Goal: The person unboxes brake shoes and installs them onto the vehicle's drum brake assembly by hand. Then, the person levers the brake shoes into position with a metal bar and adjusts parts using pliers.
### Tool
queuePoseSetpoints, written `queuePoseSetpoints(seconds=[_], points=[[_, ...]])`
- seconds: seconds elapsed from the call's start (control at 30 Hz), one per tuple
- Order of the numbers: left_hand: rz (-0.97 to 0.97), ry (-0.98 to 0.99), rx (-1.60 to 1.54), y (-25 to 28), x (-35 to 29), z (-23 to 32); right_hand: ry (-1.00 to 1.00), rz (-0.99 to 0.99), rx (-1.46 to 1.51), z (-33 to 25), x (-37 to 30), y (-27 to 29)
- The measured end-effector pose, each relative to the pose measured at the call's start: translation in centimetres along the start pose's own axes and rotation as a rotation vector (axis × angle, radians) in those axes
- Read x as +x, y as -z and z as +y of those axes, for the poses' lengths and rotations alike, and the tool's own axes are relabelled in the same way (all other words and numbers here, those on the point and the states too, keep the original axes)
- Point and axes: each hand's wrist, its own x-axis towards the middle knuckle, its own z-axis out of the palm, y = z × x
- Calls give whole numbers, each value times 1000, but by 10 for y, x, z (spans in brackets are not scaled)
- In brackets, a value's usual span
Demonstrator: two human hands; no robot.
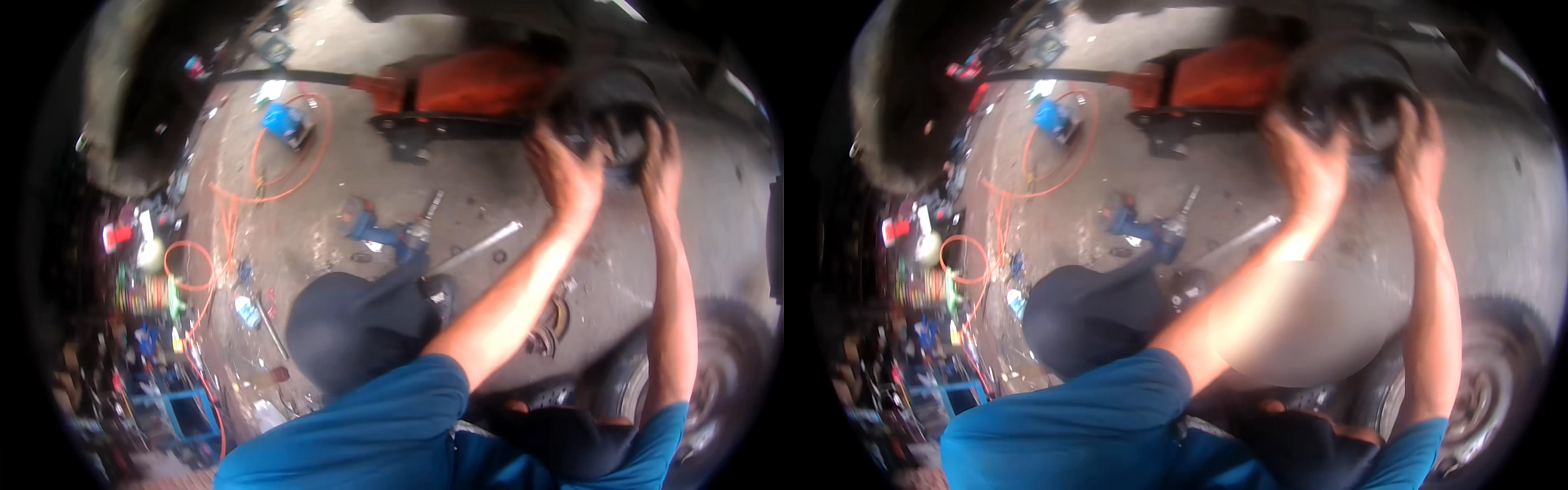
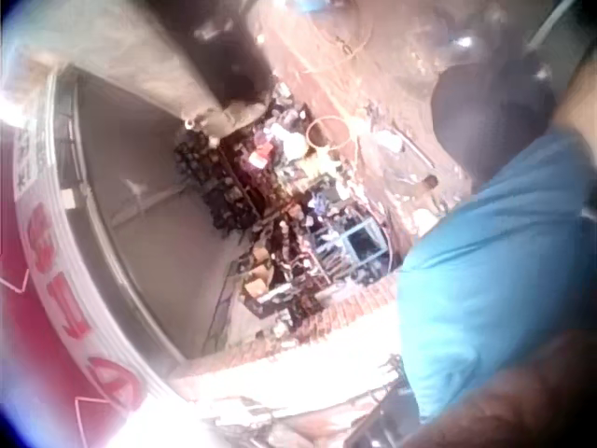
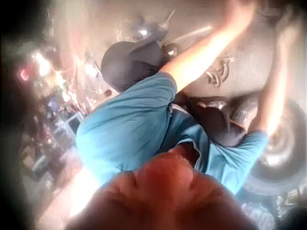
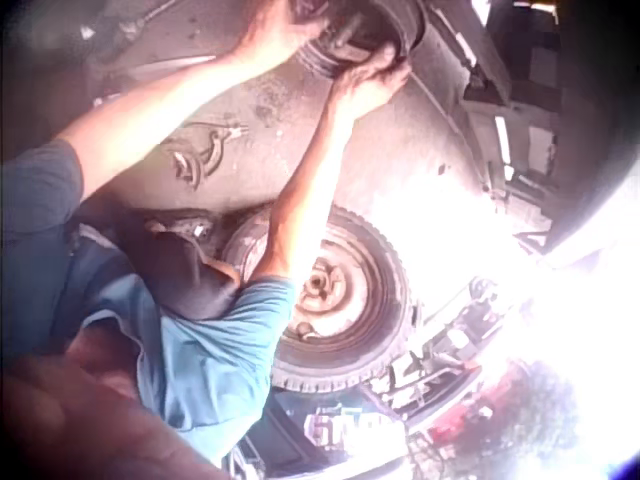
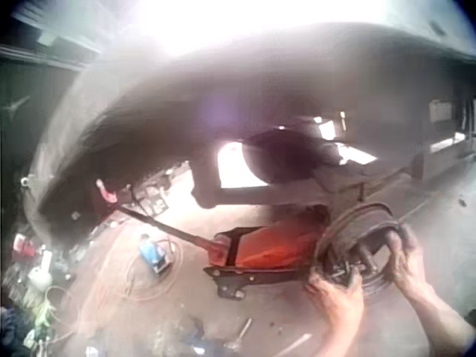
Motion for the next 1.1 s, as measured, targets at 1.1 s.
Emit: queuePoseSetpoints(seconds=[1.1], points=[[-200, 13, -53, 23, -2, -11, 209, 9, -44, -20, -19, 0]])
